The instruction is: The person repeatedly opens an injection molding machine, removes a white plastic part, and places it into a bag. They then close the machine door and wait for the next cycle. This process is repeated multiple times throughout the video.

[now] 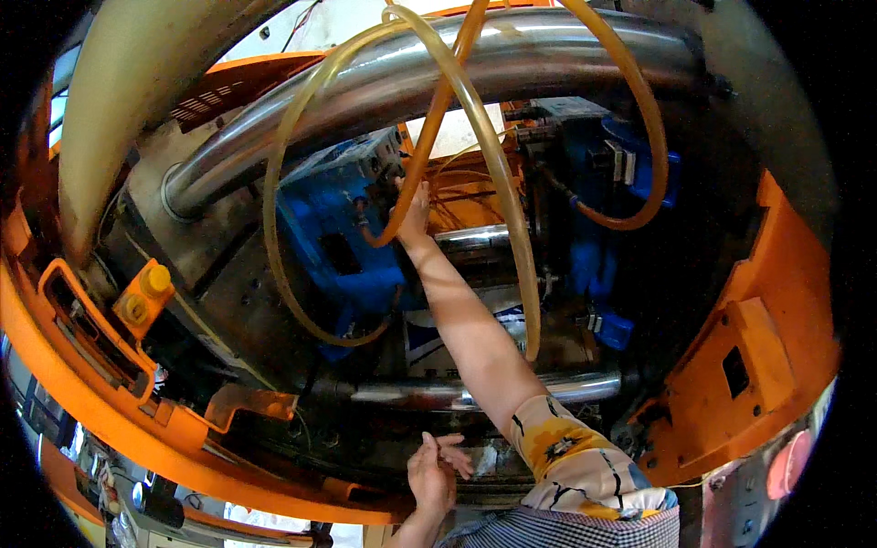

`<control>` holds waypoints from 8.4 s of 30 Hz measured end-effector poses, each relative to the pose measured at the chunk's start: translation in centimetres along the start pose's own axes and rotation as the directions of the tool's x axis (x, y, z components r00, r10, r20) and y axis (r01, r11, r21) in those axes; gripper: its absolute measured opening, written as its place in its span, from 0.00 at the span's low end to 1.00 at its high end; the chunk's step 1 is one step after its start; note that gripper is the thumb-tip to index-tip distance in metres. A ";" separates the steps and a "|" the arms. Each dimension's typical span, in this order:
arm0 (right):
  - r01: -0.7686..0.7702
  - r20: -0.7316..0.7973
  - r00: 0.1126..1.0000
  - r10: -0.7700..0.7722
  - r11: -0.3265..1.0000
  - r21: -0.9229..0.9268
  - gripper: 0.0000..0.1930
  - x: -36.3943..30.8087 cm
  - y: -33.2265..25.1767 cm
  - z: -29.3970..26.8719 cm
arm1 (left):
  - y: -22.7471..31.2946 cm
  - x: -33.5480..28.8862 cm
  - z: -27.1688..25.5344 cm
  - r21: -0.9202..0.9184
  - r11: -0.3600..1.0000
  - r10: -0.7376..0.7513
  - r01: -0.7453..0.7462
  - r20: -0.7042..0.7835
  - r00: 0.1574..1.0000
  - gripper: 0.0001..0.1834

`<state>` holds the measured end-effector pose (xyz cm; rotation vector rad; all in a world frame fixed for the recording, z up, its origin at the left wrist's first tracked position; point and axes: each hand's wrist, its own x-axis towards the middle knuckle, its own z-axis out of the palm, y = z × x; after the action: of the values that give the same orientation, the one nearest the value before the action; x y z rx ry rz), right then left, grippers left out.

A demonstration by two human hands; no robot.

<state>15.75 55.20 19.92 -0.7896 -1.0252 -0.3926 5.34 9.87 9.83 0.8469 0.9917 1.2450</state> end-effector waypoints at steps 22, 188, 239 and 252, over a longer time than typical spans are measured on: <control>-0.160 0.384 0.923 0.032 0.939 0.305 0.14 -9.1 -26.7 -24.2 | 7.8 -12.0 -15.0 0.500 0.651 0.716 -0.572 -0.153 0.681 0.10; -0.248 0.862 -0.457 -0.220 0.962 0.114 0.15 -54.1 -53.8 -22.6 | -2.4 -41.0 -33.4 0.868 0.374 0.732 0.326 -0.492 0.472 0.03; -0.480 0.346 0.267 -0.899 0.187 0.857 0.15 -42.3 -60.1 -31.0 | -3.2 -38.1 -35.6 -0.309 0.750 -0.119 -0.585 -0.933 0.340 0.14; -0.207 -0.037 -0.868 -0.496 0.428 -0.880 0.13 -46.7 -59.5 -35.7 | -8.0 -44.2 -33.9 0.975 0.161 0.793 0.153 -0.220 0.568 0.14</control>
<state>-22.66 -14.00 -7.30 0.4313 1.1385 -2.1158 -25.28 -35.36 -3.61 1.7175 2.5891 1.3343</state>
